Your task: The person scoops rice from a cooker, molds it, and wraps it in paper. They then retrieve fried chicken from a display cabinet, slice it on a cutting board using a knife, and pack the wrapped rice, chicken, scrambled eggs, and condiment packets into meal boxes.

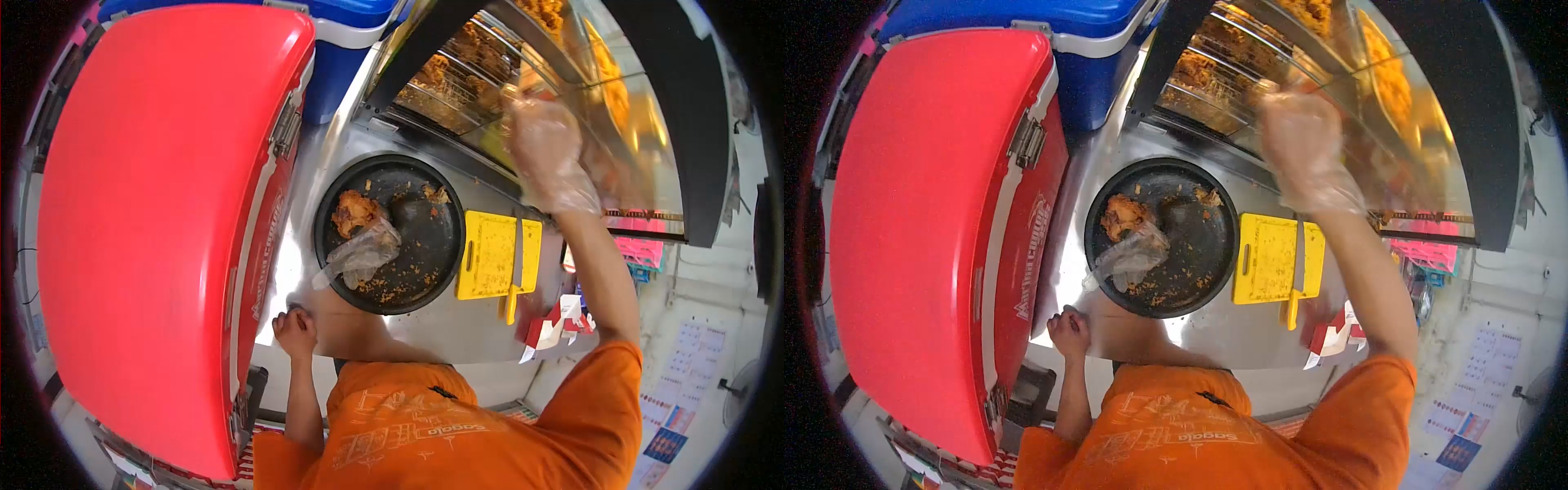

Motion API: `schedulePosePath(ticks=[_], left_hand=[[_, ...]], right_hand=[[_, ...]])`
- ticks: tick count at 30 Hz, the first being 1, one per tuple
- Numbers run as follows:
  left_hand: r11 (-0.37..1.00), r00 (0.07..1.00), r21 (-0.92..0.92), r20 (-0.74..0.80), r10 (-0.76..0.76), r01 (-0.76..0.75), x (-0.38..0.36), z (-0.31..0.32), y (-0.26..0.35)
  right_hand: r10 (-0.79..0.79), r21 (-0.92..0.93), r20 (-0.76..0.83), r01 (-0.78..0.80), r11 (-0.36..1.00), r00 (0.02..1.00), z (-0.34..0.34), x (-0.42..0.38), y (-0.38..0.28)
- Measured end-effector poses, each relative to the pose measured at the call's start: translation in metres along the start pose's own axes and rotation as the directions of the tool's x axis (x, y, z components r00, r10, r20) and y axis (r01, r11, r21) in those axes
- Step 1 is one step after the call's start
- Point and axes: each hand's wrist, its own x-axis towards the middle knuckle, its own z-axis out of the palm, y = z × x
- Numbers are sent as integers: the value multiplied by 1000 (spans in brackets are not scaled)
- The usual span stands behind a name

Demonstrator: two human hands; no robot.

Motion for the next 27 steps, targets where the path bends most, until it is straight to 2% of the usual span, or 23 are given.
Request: schedulePosePath(ticks=[2, 4, 7, 8, 11, 12, 15, 18, 19, 21, 22, 23, 25, 26, 27], left_hand=[[998, 998, 50, -31, 48, -47, -4, 6, -6], [997, 999, 65, -15, 34, -33, -5, 5, -6], [996, 1000, 81, -1, 26, -26, -2, 1, -1], [996, 1000, 87, 2, 22, -22, -1, 1, 0], [995, 997, 84, -53, 59, -54, 0, 4, -1], [995, 998, 90, -33, 47, -43, -2, 0, -1], [996, 999, 85, -30, 42, -40, 3, 0, 2], [995, 992, 47, -87, 86, -82, 7, -2, 11], [997, 996, 43, -69, 64, -61, 3, 0, 10], [999, 999, 44, -42, 13, -11, 0, 1, 6], [997, 998, 55, -39, 54, -52, 6, -2, 9], [996, 997, 76, -53, 51, -47, 8, -4, 13], [993, 995, 113, -82, 49, -40, 11, -6, 20], [995, 997, 100, -69, 33, -26, 13, -4, 21], [996, 998, 90, -59, 17, -11, 11, -2, 19]], right_hand=[[-33, 38, -38, 34, 999, 999, 19, -24, 21], [-39, 104, -82, 48, 993, 996, 27, -46, 35], [70, 139, 14, -71, 988, 997, 29, -65, 48], [34, 171, -82, -19, 985, 996, 49, -80, 61], [190, 33, 146, -197, 980, 971, 39, -96, 68], [231, -66, 230, -222, 973, 945, 40, -103, 71], [506, -139, 432, -499, 855, 747, 34, -109, 62], [435, -40, 305, -445, 895, 848, 63, -140, 74], [445, 113, 366, -513, 851, 818, 58, -125, 64], [419, 401, 483, -620, 675, 769, 40, -70, 14], [353, 504, 235, -424, 752, 906, 49, -47, -2], [265, 546, -33, -205, 812, 964, 63, -21, -11], [405, 297, -268, -325, 898, 874, 100, 19, -26], [435, 235, -297, -377, 896, 850, 117, 43, -21], [437, 220, -244, -389, 894, 866, 133, 68, -11]])
